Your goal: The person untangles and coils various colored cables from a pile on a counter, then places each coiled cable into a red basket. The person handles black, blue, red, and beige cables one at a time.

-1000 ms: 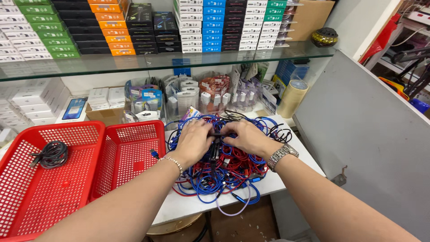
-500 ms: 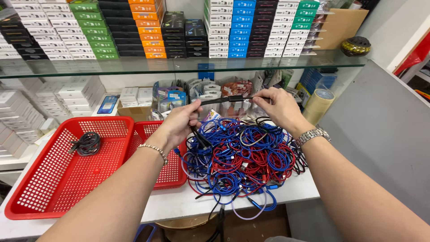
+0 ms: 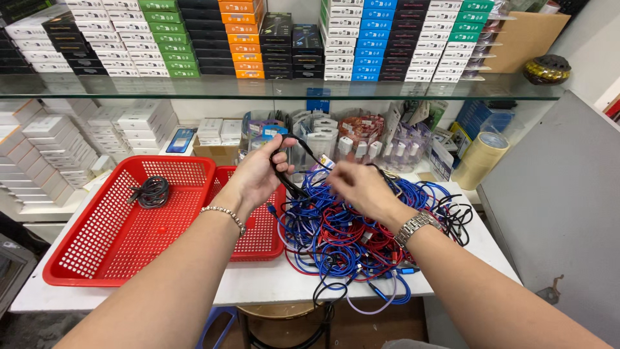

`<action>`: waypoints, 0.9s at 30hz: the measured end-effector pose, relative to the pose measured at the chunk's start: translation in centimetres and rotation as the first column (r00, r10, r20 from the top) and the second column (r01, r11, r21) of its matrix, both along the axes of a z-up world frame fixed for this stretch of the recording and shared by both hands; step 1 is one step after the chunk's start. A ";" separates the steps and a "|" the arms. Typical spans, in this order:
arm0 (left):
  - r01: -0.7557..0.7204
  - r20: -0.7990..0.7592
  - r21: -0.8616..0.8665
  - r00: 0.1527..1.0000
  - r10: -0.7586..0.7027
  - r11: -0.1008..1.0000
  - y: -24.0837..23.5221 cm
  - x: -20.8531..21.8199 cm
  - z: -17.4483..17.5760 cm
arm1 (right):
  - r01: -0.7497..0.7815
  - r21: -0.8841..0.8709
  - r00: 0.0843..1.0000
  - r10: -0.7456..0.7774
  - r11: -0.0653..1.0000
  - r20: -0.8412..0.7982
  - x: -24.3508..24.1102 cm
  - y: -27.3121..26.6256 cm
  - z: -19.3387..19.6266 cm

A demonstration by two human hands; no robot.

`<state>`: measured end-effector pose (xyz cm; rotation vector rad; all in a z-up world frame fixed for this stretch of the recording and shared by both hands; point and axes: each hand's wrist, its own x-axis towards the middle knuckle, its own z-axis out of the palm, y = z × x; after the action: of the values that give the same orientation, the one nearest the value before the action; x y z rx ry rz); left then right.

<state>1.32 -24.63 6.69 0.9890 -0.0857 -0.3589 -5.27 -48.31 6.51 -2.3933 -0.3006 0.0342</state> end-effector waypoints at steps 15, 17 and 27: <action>-0.019 0.113 0.234 0.994 -0.008 0.972 1.3 -3.1 1.4 | 0.037 0.290 0.797 0.146 0.956 -0.586 4.4 -1.6 -0.3; 0.000 0.152 0.263 0.988 -0.041 0.965 0.6 -3.0 1.8 | 0.138 0.467 0.923 0.058 0.873 -0.381 6.5 -3.5 2.6; -0.101 0.239 0.175 0.969 0.058 0.979 -0.6 0.9 5.4 | -0.071 0.961 0.986 -0.124 0.267 0.108 8.8 -6.8 7.3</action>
<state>2.17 -25.25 12.09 1.2139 -0.2280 -0.1770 3.54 -55.07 13.81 -1.1040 -0.2406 -0.2984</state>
